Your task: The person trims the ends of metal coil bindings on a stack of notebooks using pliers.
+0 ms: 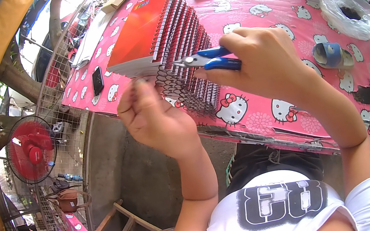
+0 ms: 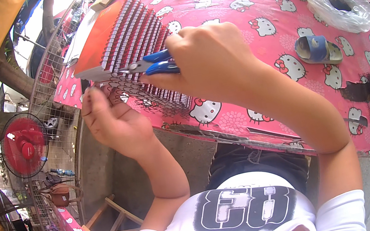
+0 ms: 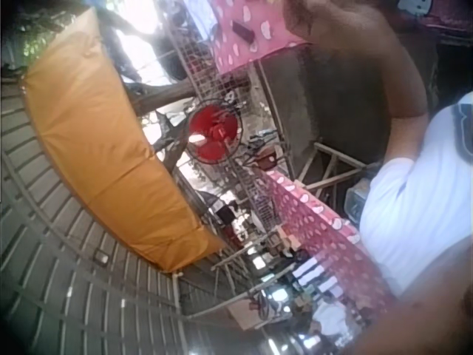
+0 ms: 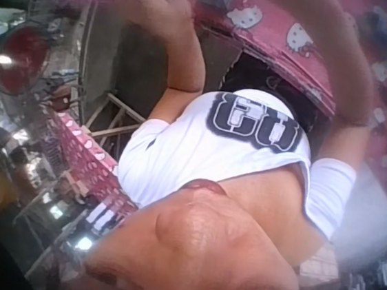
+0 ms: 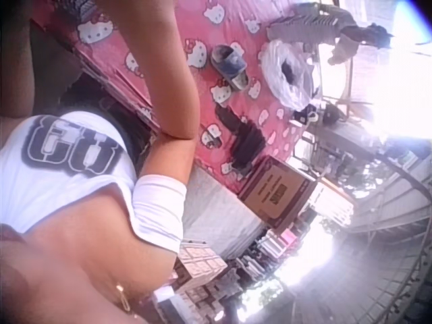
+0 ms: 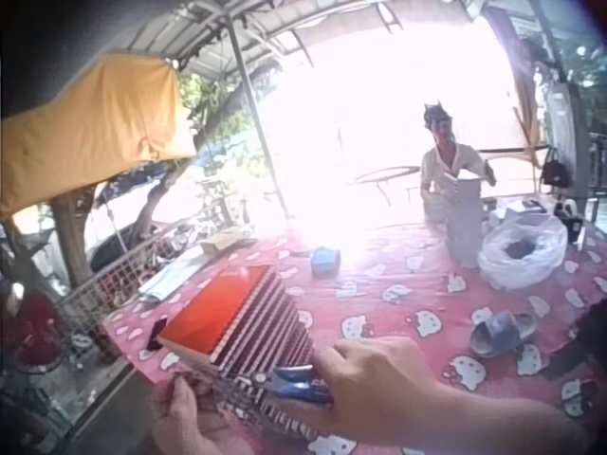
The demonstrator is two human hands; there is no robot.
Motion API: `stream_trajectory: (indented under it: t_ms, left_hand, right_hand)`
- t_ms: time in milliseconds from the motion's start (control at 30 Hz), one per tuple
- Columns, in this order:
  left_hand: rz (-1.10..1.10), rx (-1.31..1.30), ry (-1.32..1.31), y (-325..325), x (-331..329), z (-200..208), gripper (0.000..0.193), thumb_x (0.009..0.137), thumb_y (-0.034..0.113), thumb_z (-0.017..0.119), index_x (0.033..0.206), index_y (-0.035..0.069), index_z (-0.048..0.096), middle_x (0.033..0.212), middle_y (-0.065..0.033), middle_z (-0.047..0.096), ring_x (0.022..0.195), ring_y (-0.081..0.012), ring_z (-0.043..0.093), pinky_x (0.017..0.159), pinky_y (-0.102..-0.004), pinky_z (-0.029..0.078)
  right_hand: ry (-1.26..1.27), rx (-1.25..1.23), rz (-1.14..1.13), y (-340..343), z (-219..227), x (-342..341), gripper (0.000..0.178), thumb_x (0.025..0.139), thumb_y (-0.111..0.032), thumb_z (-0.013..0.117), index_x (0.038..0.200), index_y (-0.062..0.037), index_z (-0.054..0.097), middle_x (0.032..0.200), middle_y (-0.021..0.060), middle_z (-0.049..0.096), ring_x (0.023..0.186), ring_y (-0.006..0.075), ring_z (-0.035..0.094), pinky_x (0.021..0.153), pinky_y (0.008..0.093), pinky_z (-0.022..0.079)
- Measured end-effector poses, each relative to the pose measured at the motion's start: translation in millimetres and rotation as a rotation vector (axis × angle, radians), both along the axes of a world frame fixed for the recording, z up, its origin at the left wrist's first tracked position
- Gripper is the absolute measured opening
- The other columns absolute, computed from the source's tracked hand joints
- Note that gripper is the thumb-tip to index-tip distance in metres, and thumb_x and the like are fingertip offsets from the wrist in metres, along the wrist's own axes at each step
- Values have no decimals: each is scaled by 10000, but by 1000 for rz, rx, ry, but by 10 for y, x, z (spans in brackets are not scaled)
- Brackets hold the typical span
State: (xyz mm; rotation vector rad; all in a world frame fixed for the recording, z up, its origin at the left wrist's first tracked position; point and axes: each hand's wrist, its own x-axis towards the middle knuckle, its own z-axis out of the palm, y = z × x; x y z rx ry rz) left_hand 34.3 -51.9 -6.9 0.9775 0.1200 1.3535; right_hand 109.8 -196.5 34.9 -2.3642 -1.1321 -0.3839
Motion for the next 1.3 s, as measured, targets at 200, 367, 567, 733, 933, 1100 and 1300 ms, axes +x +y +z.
stream_trajectory:
  t_ms: [200, 367, 567, 733, 933, 1100, 1300]
  left_hand:
    - [-303, -272, -14, 30, -112, 95, 164, 907, 90, 603, 1048, 38, 536, 840, -45, 610, 571, -55, 459, 467, -173, 344]
    - [-78, 210, 303, 36, -93, -44, 194, 907, 188, 630, 979, 16, 578, 864, -62, 591, 499, -38, 387, 353, -167, 213]
    - [-205, 24, 183, -21, -142, 85, 227, 837, 9, 676, 1017, 20, 538, 778, -48, 588, 494, -13, 422, 367, -173, 269]
    - [-206, 73, 284, -12, -133, 44, 192, 850, 26, 660, 998, 20, 538, 842, -59, 587, 498, -13, 426, 374, -166, 288]
    - [-156, 113, 354, 61, -159, -28, 222, 830, 16, 684, 994, 17, 536, 849, -57, 588, 515, -10, 450, 387, -165, 317]
    - [-177, 67, 346, 28, -129, -1, 186, 826, 26, 678, 955, 26, 543, 742, -37, 567, 450, -17, 374, 352, -180, 230]
    - [-113, 176, 387, 89, -121, -92, 218, 811, 37, 703, 959, 19, 543, 836, -60, 588, 544, -23, 435, 436, -172, 305]
  right_hand:
    - [-347, 160, 13, 32, -163, 101, 541, 759, -536, 678, 871, -10, 623, 793, 124, 621, 766, 285, 631, 739, 384, 485]
    - [-152, 88, 47, 121, -30, 48, 539, 749, -542, 686, 796, -8, 629, 728, 125, 629, 679, 291, 645, 633, 383, 512]
    - [-119, 74, -2, -6, -136, 23, 526, 741, -531, 702, 747, -11, 627, 690, 130, 632, 624, 288, 649, 567, 380, 519]
    - [-418, 243, 48, 68, -254, 102, 530, 746, -536, 698, 746, -11, 623, 691, 135, 630, 625, 277, 649, 570, 382, 517]
    - [9, -30, -2, 104, -207, 27, 528, 745, -531, 696, 782, -10, 619, 696, 118, 624, 610, 272, 638, 551, 381, 502]
    - [-451, 240, 20, 25, -330, 120, 532, 740, -546, 690, 722, -18, 626, 658, 111, 627, 565, 265, 639, 517, 375, 504]
    - [49, -59, -19, 90, -195, 21, 526, 731, -523, 705, 811, -10, 621, 758, 121, 620, 730, 276, 637, 658, 372, 508]
